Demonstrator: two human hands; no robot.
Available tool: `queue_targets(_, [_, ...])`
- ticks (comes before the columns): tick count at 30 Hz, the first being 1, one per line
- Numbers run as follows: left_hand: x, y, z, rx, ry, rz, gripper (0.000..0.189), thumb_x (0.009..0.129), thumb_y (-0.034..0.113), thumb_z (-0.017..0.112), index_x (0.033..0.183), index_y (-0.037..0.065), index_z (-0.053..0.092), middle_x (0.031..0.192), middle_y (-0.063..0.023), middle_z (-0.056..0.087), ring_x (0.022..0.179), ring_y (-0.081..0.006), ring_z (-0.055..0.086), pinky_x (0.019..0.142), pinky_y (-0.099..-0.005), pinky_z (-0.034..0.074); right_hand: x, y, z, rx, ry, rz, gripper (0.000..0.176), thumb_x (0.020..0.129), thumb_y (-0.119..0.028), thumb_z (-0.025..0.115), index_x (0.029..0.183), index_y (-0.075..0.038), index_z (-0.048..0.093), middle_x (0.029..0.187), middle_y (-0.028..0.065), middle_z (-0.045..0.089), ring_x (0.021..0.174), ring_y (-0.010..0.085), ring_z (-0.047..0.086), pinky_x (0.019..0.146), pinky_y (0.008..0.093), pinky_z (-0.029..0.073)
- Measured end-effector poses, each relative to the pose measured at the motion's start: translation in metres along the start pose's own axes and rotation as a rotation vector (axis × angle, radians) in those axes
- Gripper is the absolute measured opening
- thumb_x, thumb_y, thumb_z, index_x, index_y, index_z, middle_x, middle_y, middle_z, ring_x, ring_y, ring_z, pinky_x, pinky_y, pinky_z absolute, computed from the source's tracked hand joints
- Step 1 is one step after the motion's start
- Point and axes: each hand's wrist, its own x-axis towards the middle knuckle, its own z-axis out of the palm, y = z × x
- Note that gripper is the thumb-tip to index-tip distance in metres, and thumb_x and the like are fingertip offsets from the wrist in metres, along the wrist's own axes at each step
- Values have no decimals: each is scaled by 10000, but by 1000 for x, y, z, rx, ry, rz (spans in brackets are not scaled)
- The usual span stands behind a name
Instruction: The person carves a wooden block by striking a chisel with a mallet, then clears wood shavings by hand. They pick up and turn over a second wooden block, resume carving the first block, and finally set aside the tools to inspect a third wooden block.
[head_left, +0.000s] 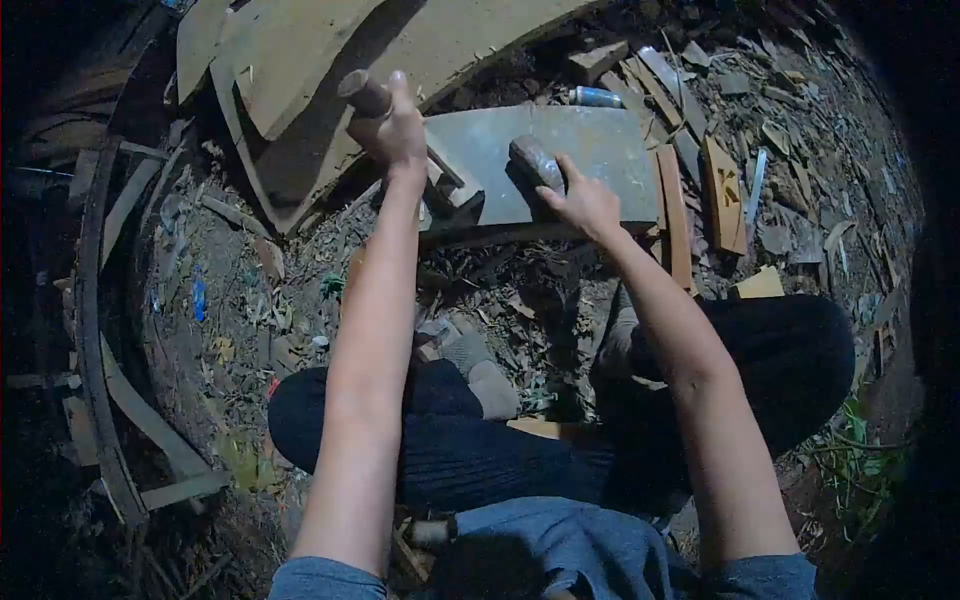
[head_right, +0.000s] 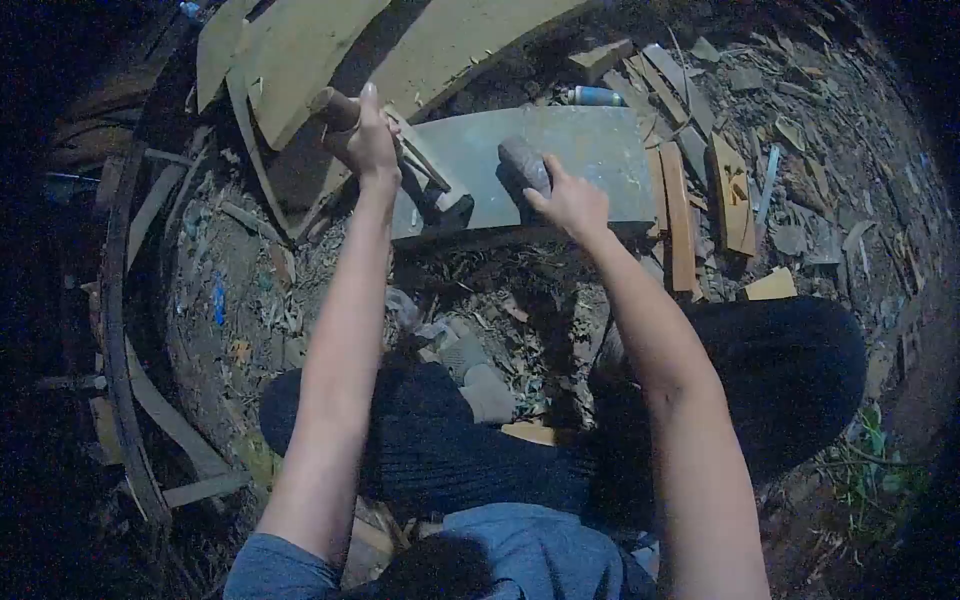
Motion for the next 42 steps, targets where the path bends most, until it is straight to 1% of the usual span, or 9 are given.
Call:
queue_targets(12, [4, -10, 0, -44, -80, 132, 271, 759, 199, 714, 633, 7, 569, 604, -87, 619, 601, -198, 634, 564, -368, 465, 39, 10, 16, 260, 118, 23, 752, 767, -593, 587, 1364, -163, 435, 1110, 211, 643, 960, 382, 645, 805, 460, 513])
queue_targets(16, [1, -5, -8, 17, -45, 73, 276, 767, 205, 711, 636, 8, 569, 606, -100, 617, 580, -215, 622, 553, -370, 460, 48, -84, -107, 835, 82, -242, 748, 749, -594, 633, 1274, -72, 529, 952, 170, 682, 822, 266, 675, 747, 378, 516])
queue_targets(20, [7, -13, -2, 98, -72, 72, 292, 775, 205, 710, 622, 6, 561, 605, -111, 617, 585, -225, 625, 567, -375, 463, 6, -175, -200, 859, 580, -965, 522, 884, -310, 607, 1307, -44, 457, 1023, 214, 642, 920, 285, 649, 782, 364, 508])
queue_targets(23, [1, -11, -1, 44, -70, 103, 306, 776, 228, 708, 632, -1, 565, 619, -118, 627, 611, -234, 637, 600, -392, 473, 5, -191, -195, 99, 465, -813, 461, 846, -434, 647, 1115, -62, 607, 873, 168, 658, 713, 283, 644, 657, 392, 513])
queue_targets(29, [-2, -10, -5, 171, -112, -35, 318, 783, 276, 661, 730, -34, 613, 766, -183, 687, 716, -269, 677, 657, -407, 489, -19, -213, -232, 90, 343, -830, 501, 853, -398, 566, 1262, -116, 500, 971, 232, 649, 888, 414, 623, 752, 479, 510])
queue_targets(33, [-15, 11, -10, 293, 26, 52, 387, 753, 344, 698, 765, -35, 619, 761, -184, 676, 704, -290, 667, 666, -400, 495, 6, -203, -194, -196, 423, -881, 581, 820, -535, 584, 1266, -164, 555, 983, 167, 685, 860, 313, 678, 756, 418, 532])
queue_targets(37, [0, -22, -12, -154, -85, 212, 288, 823, 253, 658, 794, -32, 625, 782, -204, 667, 697, -336, 636, 652, -418, 483, -4, -192, -200, -155, 162, -622, 685, 798, -555, 595, 1349, -166, 473, 1111, 160, 659, 990, 332, 648, 854, 416, 520])
queue_targets(41, [1, -22, -25, 106, -91, 158, 284, 820, 264, 710, 774, -3, 626, 756, -115, 667, 692, -221, 634, 650, -360, 469, 20, -151, -148, 283, 123, -436, 740, 773, -657, 549, 1343, -194, 457, 1039, 175, 673, 994, 350, 642, 834, 455, 506])
queue_targets(42, [-12, 3, -17, -49, 67, 168, 322, 801, 307, 729, 751, 4, 633, 764, -104, 676, 686, -203, 631, 630, -368, 470, 34, -132, -124, 262, 162, -424, 785, 760, -668, 557, 1338, -146, 460, 934, 173, 691, 830, 317, 687, 737, 422, 533])
